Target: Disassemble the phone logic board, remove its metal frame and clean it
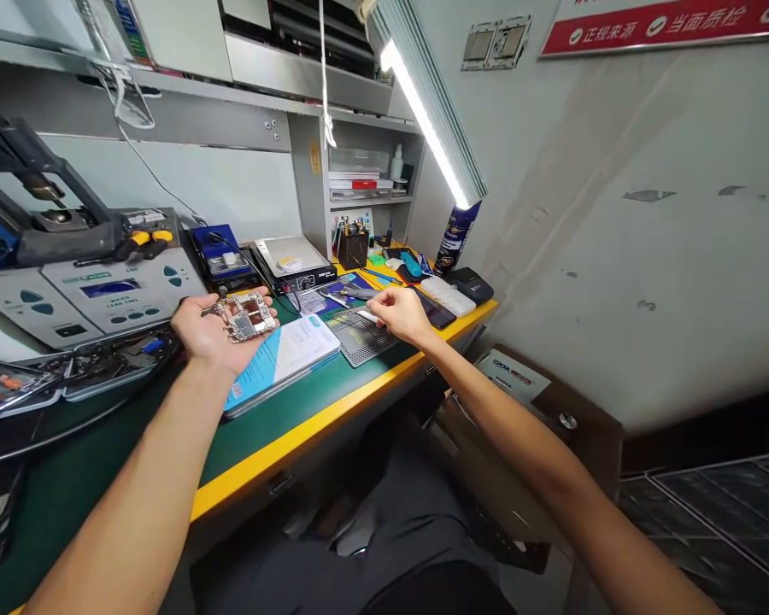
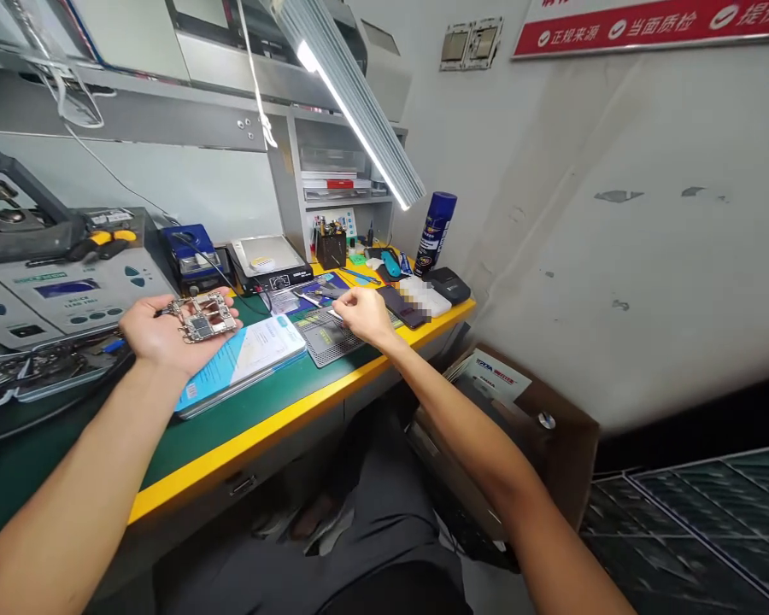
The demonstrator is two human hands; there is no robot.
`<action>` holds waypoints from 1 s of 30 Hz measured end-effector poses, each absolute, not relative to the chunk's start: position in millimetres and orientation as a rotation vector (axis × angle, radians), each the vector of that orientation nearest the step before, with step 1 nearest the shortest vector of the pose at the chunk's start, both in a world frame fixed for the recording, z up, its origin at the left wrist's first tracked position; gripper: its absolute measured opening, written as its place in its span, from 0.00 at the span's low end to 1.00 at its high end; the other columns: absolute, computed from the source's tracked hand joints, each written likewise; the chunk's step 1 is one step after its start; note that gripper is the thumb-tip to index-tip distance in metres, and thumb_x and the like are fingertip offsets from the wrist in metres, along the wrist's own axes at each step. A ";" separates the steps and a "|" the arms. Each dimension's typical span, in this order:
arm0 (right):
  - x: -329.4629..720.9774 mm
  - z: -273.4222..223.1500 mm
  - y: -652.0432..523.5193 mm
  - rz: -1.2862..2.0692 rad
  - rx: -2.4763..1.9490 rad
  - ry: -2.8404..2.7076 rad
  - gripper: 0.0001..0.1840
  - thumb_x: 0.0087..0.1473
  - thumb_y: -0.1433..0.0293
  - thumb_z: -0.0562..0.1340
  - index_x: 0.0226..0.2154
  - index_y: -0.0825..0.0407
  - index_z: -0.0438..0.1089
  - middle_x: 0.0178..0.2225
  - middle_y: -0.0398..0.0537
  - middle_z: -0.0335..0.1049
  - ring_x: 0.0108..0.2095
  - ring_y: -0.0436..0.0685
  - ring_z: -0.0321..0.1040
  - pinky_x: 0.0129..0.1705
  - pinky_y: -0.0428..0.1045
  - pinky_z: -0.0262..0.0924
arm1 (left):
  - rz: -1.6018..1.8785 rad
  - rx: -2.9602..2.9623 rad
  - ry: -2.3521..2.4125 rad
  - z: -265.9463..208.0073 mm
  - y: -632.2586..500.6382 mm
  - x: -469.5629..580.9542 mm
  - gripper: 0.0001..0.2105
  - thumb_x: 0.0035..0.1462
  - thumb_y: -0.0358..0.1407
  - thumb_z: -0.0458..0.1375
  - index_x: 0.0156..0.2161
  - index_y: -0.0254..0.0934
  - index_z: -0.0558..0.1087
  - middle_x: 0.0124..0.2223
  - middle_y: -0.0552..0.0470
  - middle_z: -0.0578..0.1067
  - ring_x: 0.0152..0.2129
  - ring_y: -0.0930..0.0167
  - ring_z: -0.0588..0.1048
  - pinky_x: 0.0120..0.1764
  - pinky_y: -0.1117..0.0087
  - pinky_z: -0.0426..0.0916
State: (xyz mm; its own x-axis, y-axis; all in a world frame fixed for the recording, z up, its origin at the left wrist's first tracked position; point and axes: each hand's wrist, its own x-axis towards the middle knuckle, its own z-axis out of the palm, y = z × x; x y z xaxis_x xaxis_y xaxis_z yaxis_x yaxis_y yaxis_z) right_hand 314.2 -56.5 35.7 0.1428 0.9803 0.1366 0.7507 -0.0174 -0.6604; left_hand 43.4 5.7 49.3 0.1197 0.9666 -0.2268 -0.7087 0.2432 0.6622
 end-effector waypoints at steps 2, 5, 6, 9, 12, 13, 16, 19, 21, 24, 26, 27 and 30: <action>311.3 45.4 -53.3 0.466 -1.753 -1.605 0.16 0.66 0.61 0.63 0.50 0.55 0.71 0.46 0.50 0.74 0.41 0.56 0.75 0.42 0.54 0.74 | 1.291 0.453 0.683 51.5 2.9 43.3 0.26 0.68 0.52 0.45 0.52 0.30 0.72 0.43 0.42 0.77 0.33 0.65 0.74 0.32 0.65 0.71; 304.8 63.9 -45.7 0.411 -1.658 -1.570 0.14 0.67 0.61 0.62 0.43 0.57 0.73 0.36 0.46 0.75 0.32 0.52 0.73 0.35 0.49 0.71 | 1.282 0.454 0.665 55.7 0.5 42.6 0.29 0.68 0.46 0.40 0.53 0.23 0.72 0.38 0.38 0.78 0.32 0.62 0.72 0.29 0.64 0.71; 302.0 71.1 -42.7 0.392 -1.631 -1.572 0.15 0.67 0.61 0.62 0.41 0.57 0.74 0.32 0.44 0.74 0.30 0.51 0.73 0.34 0.48 0.70 | 1.279 0.452 0.664 56.8 0.2 42.2 0.29 0.67 0.45 0.39 0.53 0.22 0.72 0.36 0.38 0.78 0.31 0.62 0.72 0.29 0.64 0.71; 291.1 93.2 -33.8 0.357 -1.574 -1.620 0.15 0.65 0.61 0.61 0.36 0.57 0.75 0.28 0.42 0.74 0.30 0.51 0.72 0.33 0.46 0.65 | 1.278 0.436 0.665 57.6 1.3 40.8 0.28 0.67 0.44 0.39 0.53 0.22 0.72 0.36 0.38 0.79 0.30 0.61 0.72 0.28 0.63 0.72; 278.2 107.5 -26.6 0.384 -1.577 -1.732 0.13 0.62 0.64 0.64 0.34 0.57 0.75 0.28 0.42 0.74 0.31 0.51 0.72 0.35 0.47 0.66 | 1.289 0.418 0.665 53.9 5.4 38.6 0.27 0.68 0.45 0.40 0.51 0.25 0.74 0.38 0.39 0.79 0.30 0.61 0.74 0.28 0.62 0.72; 274.2 108.8 -24.5 0.406 -1.589 -1.778 0.11 0.62 0.64 0.65 0.34 0.57 0.75 0.29 0.43 0.74 0.31 0.52 0.73 0.36 0.48 0.67 | 1.290 0.410 0.667 52.0 7.2 37.7 0.27 0.69 0.45 0.40 0.50 0.26 0.74 0.38 0.39 0.79 0.30 0.61 0.74 0.28 0.62 0.72; 265.9 101.6 -17.9 0.486 -1.633 -1.885 0.12 0.65 0.63 0.65 0.43 0.56 0.73 0.40 0.47 0.75 0.38 0.55 0.74 0.41 0.53 0.72 | 1.276 0.386 0.673 47.4 11.4 34.4 0.21 0.70 0.48 0.50 0.52 0.32 0.73 0.45 0.43 0.78 0.35 0.66 0.77 0.35 0.63 0.75; 265.1 87.0 -11.0 0.610 -1.663 -1.908 0.16 0.65 0.62 0.64 0.51 0.55 0.72 0.49 0.51 0.73 0.45 0.59 0.74 0.46 0.57 0.73 | 1.256 0.377 0.653 46.9 10.6 31.7 0.18 0.66 0.44 0.59 0.55 0.36 0.72 0.52 0.44 0.75 0.43 0.64 0.77 0.44 0.57 0.76; 268.4 81.4 -7.2 0.709 -1.669 -1.866 0.17 0.65 0.62 0.64 0.52 0.54 0.71 0.51 0.51 0.72 0.47 0.60 0.74 0.48 0.58 0.72 | 1.236 0.382 0.637 48.4 8.1 31.0 0.18 0.66 0.43 0.60 0.56 0.35 0.72 0.54 0.44 0.75 0.46 0.61 0.77 0.46 0.55 0.76; 275.4 85.4 -2.9 0.858 -1.626 -1.725 0.17 0.66 0.62 0.63 0.53 0.54 0.71 0.52 0.52 0.72 0.48 0.61 0.73 0.49 0.59 0.72 | 1.209 0.389 0.635 50.8 5.6 31.3 0.18 0.66 0.43 0.60 0.55 0.35 0.72 0.54 0.45 0.75 0.46 0.61 0.77 0.46 0.55 0.76; 277.6 94.2 -0.3 0.959 -1.540 -1.602 0.18 0.66 0.61 0.63 0.53 0.54 0.71 0.52 0.52 0.72 0.47 0.60 0.73 0.48 0.58 0.72 | 1.193 0.395 0.640 51.2 5.9 31.5 0.17 0.66 0.43 0.60 0.55 0.35 0.72 0.54 0.45 0.75 0.45 0.61 0.77 0.46 0.56 0.76; 277.2 99.2 1.2 1.011 -1.479 -1.537 0.18 0.66 0.61 0.63 0.53 0.54 0.71 0.51 0.52 0.72 0.47 0.60 0.74 0.48 0.58 0.72 | 1.190 0.399 0.642 51.0 6.3 31.5 0.17 0.66 0.43 0.60 0.55 0.35 0.72 0.53 0.44 0.75 0.45 0.62 0.77 0.45 0.56 0.76; 269.9 111.8 7.2 1.137 -1.216 -1.335 0.18 0.66 0.61 0.63 0.53 0.54 0.70 0.50 0.52 0.73 0.45 0.58 0.74 0.45 0.57 0.73 | 1.175 0.416 0.639 50.3 7.6 30.3 0.17 0.66 0.43 0.59 0.54 0.34 0.72 0.50 0.45 0.76 0.41 0.65 0.78 0.41 0.60 0.76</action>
State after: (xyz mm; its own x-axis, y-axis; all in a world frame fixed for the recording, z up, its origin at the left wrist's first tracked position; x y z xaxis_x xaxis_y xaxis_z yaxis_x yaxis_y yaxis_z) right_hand 269.9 7.2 111.8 -0.0355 0.9974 0.0629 0.0962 0.0661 -0.9932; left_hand 30.3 7.6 50.3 0.2423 0.9395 -0.2423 -0.7145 0.3418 0.6104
